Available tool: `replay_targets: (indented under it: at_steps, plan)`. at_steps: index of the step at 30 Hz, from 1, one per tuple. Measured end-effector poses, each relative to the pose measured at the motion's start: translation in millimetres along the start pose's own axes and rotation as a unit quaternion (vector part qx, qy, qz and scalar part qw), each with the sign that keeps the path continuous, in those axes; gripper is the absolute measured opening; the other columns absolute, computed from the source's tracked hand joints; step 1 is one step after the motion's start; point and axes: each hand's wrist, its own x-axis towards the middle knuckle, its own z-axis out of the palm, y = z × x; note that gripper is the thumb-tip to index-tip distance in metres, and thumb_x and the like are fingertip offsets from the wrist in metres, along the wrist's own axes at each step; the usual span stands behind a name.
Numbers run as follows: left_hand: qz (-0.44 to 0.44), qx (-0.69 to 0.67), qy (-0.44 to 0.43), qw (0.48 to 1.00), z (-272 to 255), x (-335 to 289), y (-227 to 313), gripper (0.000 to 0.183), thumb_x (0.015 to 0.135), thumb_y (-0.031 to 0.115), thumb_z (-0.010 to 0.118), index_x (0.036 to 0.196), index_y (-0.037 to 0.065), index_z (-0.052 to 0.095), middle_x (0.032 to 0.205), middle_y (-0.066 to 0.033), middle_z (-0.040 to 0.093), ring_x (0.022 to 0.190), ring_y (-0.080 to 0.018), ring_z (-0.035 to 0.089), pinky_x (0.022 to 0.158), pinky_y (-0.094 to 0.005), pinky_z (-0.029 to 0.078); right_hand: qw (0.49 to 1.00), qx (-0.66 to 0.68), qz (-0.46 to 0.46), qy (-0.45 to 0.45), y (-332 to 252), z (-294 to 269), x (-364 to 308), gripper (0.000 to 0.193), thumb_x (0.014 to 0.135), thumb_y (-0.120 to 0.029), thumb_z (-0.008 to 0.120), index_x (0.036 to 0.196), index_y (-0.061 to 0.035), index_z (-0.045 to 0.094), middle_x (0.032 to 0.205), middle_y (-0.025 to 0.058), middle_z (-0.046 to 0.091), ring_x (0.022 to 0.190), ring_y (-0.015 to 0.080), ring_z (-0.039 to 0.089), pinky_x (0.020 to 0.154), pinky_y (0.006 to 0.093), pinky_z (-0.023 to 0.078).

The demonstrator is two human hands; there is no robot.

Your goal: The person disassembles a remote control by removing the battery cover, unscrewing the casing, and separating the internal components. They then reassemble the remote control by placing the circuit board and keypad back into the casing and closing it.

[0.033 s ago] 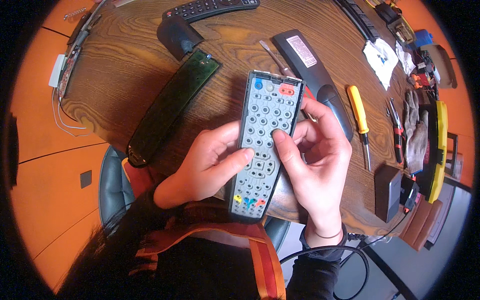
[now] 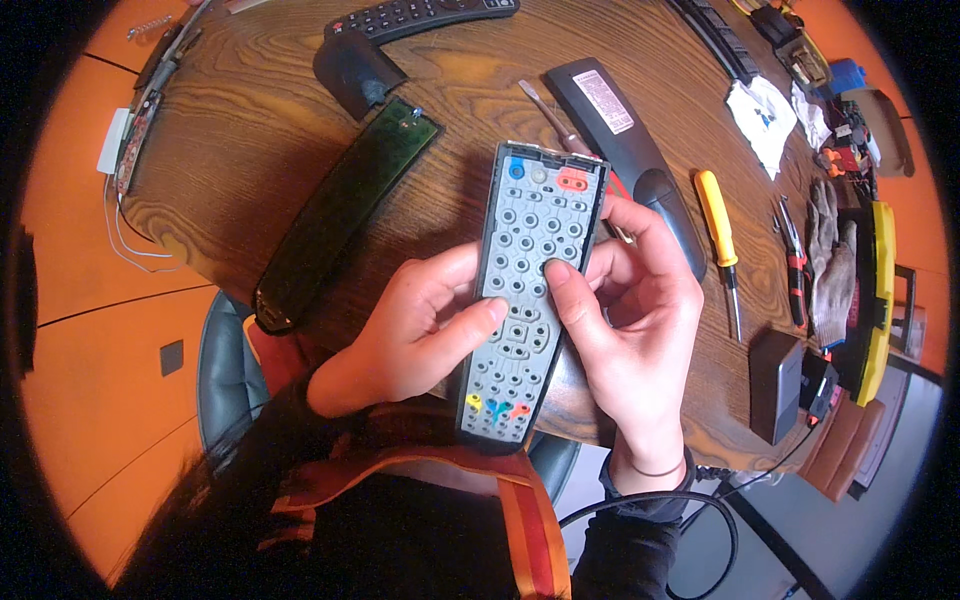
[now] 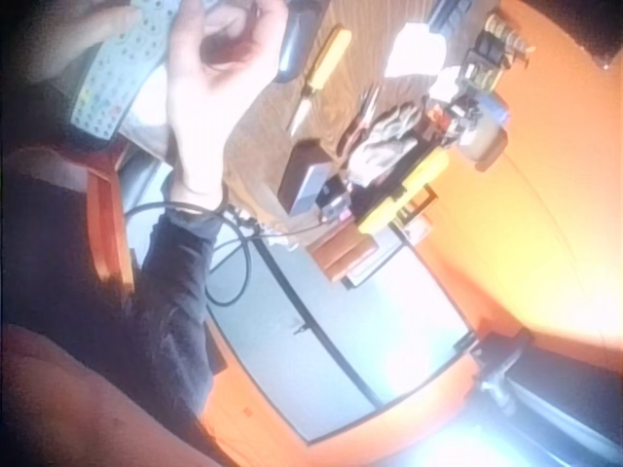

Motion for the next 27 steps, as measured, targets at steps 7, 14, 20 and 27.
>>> replay_targets:
  at_steps: [7,14,20,27]
  plan:
    - [0.054,0.084,0.043,0.994,1.5,1.8,1.0,0.03,0.086,0.003,0.045,0.115,-0.004,0.048,0.099,-0.0095,0.061,0.091,-0.0108,0.056,0.08,-0.0266,0.045,0.999,0.005,-0.022,-0.024,2.8,-0.6,-1.0,0.037,0.078,0.004,0.059,0.112,0.0019,0.044,0.067,-0.0011,0.054,0.063,0.0034,0.051,0.059,0.0149,0.04]
    - [0.032,0.103,-0.022,0.994,0.4,-0.3,4.7,0.026,0.086,0.004,0.047,0.111,-0.004,0.05,0.092,-0.0095,0.063,0.084,-0.01,0.059,0.074,-0.0252,0.046,0.997,0.052,-0.048,0.04,2.2,-1.4,1.8,0.027,0.083,0.003,0.053,0.109,0.0031,0.046,0.08,0.0021,0.059,0.072,0.0034,0.053,0.063,0.0141,0.04]
    - [-0.029,0.074,-0.038,0.996,1.3,-0.8,3.6,0.026,0.086,0.006,0.047,0.11,-0.004,0.051,0.092,-0.0088,0.063,0.083,-0.0105,0.059,0.073,-0.0252,0.047,0.995,0.034,-0.091,-0.004,1.5,-5.5,1.1,0.024,0.084,0.004,0.051,0.108,0.0029,0.047,0.088,0.0048,0.06,0.075,0.0044,0.055,0.066,0.0154,0.043]
    - [0.071,0.102,0.009,0.992,5.8,0.0,-3.1,0.012,0.085,0.011,0.052,0.085,-0.001,0.049,0.062,-0.0101,0.055,0.054,-0.0114,0.053,0.049,-0.0274,0.04,0.995,0.058,-0.079,-0.01,0.4,-7.8,0.2,0.019,0.082,0.007,0.043,0.101,0.004,0.048,0.088,0.0046,0.058,0.078,0.0045,0.055,0.065,0.0153,0.041]
